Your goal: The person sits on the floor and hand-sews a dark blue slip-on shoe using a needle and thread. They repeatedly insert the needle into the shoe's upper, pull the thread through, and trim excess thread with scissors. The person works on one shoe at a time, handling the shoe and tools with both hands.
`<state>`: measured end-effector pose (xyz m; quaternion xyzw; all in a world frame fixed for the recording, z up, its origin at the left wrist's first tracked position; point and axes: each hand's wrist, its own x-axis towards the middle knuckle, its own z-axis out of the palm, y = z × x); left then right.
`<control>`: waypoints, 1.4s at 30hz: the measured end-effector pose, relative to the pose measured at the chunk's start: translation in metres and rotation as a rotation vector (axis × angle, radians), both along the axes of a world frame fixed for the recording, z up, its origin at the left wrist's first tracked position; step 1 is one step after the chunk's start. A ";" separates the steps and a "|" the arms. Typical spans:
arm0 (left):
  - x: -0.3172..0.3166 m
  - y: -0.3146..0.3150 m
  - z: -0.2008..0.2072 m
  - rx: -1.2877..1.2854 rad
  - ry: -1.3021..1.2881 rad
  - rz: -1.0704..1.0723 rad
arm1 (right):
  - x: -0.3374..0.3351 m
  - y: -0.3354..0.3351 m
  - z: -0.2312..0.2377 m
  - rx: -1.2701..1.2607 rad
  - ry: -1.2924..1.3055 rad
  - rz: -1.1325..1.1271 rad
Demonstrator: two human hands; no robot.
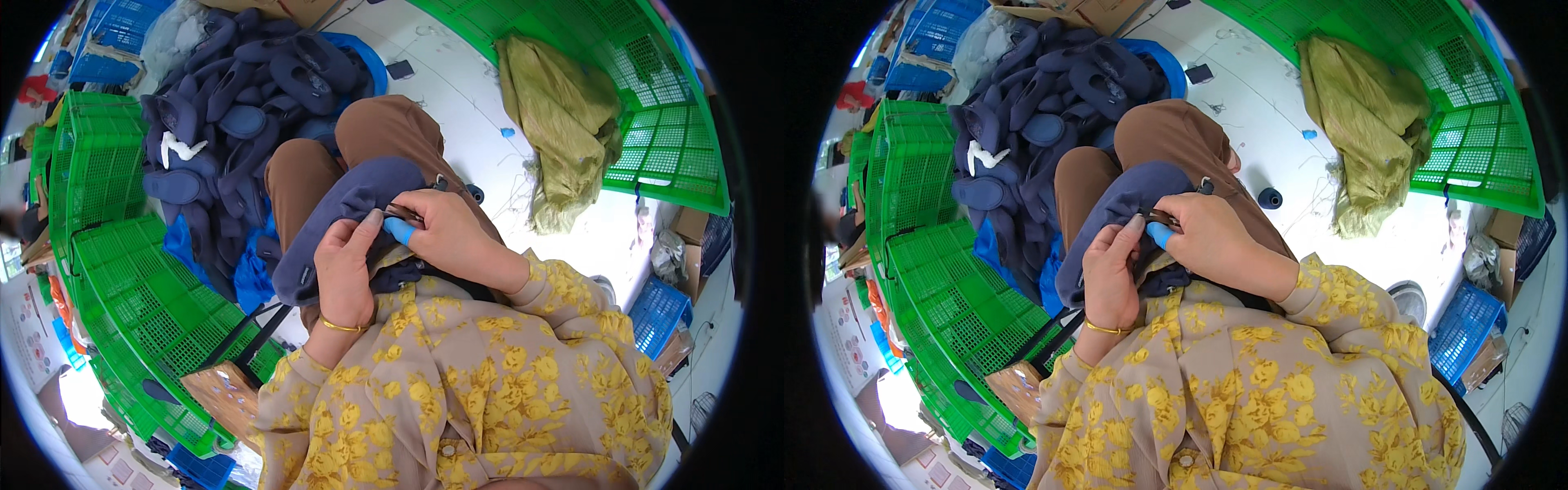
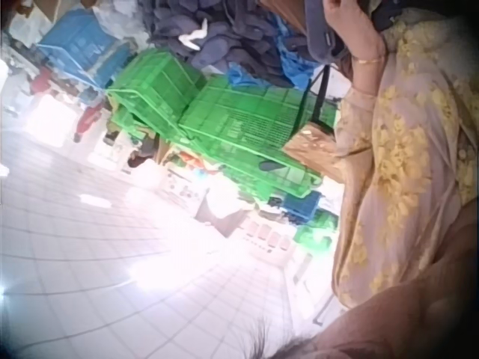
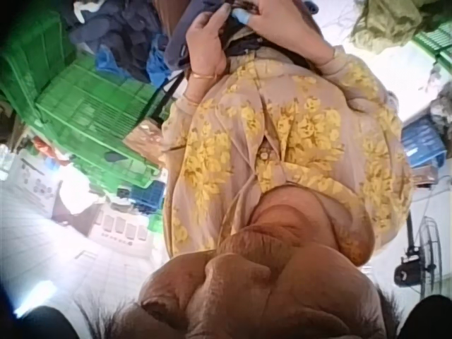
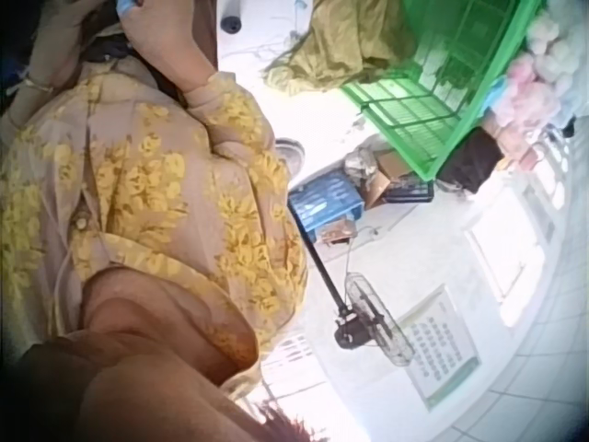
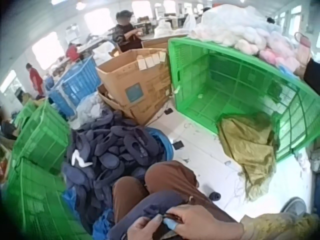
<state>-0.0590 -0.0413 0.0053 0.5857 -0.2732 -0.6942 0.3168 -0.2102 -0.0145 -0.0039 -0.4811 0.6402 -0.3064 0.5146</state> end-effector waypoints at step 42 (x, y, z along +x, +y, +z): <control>0.029 0.005 -0.021 0.004 0.304 -0.043 | 0.008 0.022 -0.017 -0.252 -0.071 -0.025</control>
